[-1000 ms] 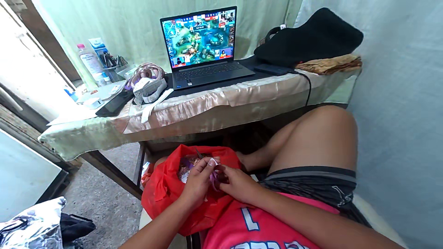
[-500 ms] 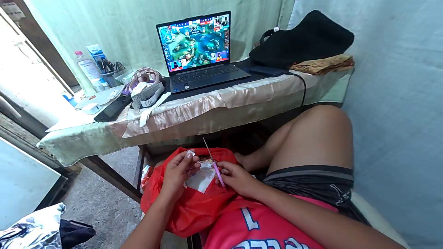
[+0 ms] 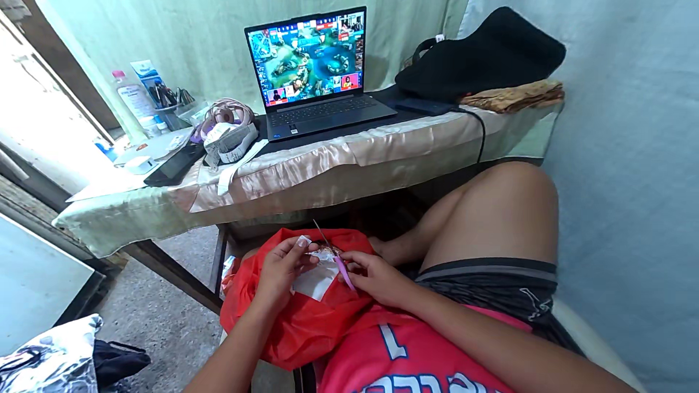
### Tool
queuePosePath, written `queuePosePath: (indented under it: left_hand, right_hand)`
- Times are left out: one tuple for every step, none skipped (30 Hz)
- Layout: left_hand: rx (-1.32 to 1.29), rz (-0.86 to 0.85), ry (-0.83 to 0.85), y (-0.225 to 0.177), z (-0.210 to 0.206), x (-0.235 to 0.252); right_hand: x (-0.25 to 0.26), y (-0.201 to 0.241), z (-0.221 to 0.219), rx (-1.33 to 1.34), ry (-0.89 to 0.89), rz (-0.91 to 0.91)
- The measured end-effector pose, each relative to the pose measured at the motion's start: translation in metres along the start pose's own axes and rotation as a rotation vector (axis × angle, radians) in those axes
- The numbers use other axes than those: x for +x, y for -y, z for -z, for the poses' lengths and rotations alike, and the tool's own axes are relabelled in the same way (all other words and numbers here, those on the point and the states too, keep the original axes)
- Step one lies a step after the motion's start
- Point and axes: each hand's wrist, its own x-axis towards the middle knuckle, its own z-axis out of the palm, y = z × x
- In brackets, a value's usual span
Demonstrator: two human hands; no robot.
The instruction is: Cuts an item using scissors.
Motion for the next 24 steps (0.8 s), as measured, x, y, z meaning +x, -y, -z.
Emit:
queuePosePath:
  left_hand:
    - [-0.005, 0.003, 0.003, 0.0001, 0.0005, 0.0000]
    - [-0.013, 0.004, 0.003, 0.0002, 0.0005, 0.0001]
    - [-0.017, 0.004, 0.004, 0.0005, 0.0005, 0.0002]
    - [-0.020, 0.004, 0.004, 0.0006, 0.0005, 0.0004]
    - [-0.017, 0.002, 0.007, 0.0005, 0.0007, 0.0005]
    - [-0.012, 0.001, 0.011, 0.0007, 0.0012, 0.0006]
    - [-0.010, -0.002, 0.015, 0.0012, 0.0018, 0.0007]
    - [-0.006, -0.006, 0.017, 0.0017, 0.0021, 0.0010]
    - [-0.003, -0.009, 0.017, 0.0018, 0.0021, 0.0013]
    - [0.002, -0.013, 0.017, 0.0017, 0.0018, 0.0015]
    - [0.010, -0.015, 0.016, 0.0014, 0.0014, 0.0013]
    - [0.019, -0.015, 0.014, 0.0012, 0.0011, 0.0011]
    - [0.030, -0.016, 0.013, 0.0009, 0.0009, 0.0010]
    - [0.038, -0.017, 0.014, 0.0007, 0.0009, 0.0009]
    - [0.042, -0.019, 0.016, 0.0005, 0.0010, 0.0009]
    - [0.044, -0.022, 0.017, 0.0006, 0.0010, 0.0011]
    - [0.046, -0.025, 0.017, 0.0005, 0.0009, 0.0010]
    - [0.049, -0.029, 0.017, 0.0006, 0.0007, 0.0009]
    - [0.055, -0.033, 0.018, 0.0007, 0.0005, 0.0009]
    - [0.063, -0.037, 0.020, 0.0008, 0.0004, 0.0008]
    - [0.070, -0.039, 0.020, 0.0007, 0.0003, 0.0007]
    - [0.073, -0.040, 0.020, 0.0006, 0.0003, 0.0006]
    - [0.072, -0.043, 0.019, 0.0008, 0.0003, 0.0007]
    - [0.070, -0.045, 0.018, 0.0009, 0.0003, 0.0008]
  right_hand:
    - [-0.0001, -0.0005, 0.0012, -0.024, -0.002, 0.000]
    - [-0.0003, -0.0009, 0.0023, -0.039, -0.007, 0.000]
    - [-0.0004, -0.0014, 0.0033, -0.049, -0.013, 0.003]
    - [-0.0003, -0.0018, 0.0039, -0.047, -0.021, 0.009]
    - [-0.0001, -0.0023, 0.0044, -0.041, -0.026, 0.018]
    - [0.0001, -0.0026, 0.0048, -0.039, -0.030, 0.026]
    - [0.0001, -0.0029, 0.0050, -0.040, -0.029, 0.031]
    - [0.0002, -0.0026, 0.0052, -0.043, -0.024, 0.031]
    - [0.0003, -0.0023, 0.0056, -0.047, -0.019, 0.028]
    - [0.0003, -0.0021, 0.0058, -0.048, -0.016, 0.025]
    - [0.0003, -0.0020, 0.0060, -0.049, -0.015, 0.027]
    - [0.0003, -0.0022, 0.0061, -0.049, -0.015, 0.030]
    - [0.0003, -0.0026, 0.0062, -0.047, -0.017, 0.032]
    - [0.0004, -0.0033, 0.0063, -0.045, -0.019, 0.034]
    - [0.0006, -0.0037, 0.0065, -0.046, -0.019, 0.037]
    - [0.0005, -0.0039, 0.0068, -0.051, -0.018, 0.038]
    - [0.0002, -0.0037, 0.0070, -0.054, -0.013, 0.036]
    - [0.0000, -0.0033, 0.0072, -0.062, -0.005, 0.033]
    - [-0.0001, -0.0032, 0.0073, -0.076, 0.006, 0.029]
    - [-0.0002, -0.0030, 0.0072, -0.092, 0.018, 0.024]
    - [-0.0003, -0.0028, 0.0068, -0.099, 0.023, 0.021]
    - [-0.0004, -0.0030, 0.0064, -0.099, 0.021, 0.018]
    - [-0.0006, -0.0031, 0.0061, -0.095, 0.018, 0.016]
    - [-0.0007, -0.0034, 0.0060, -0.090, 0.014, 0.016]
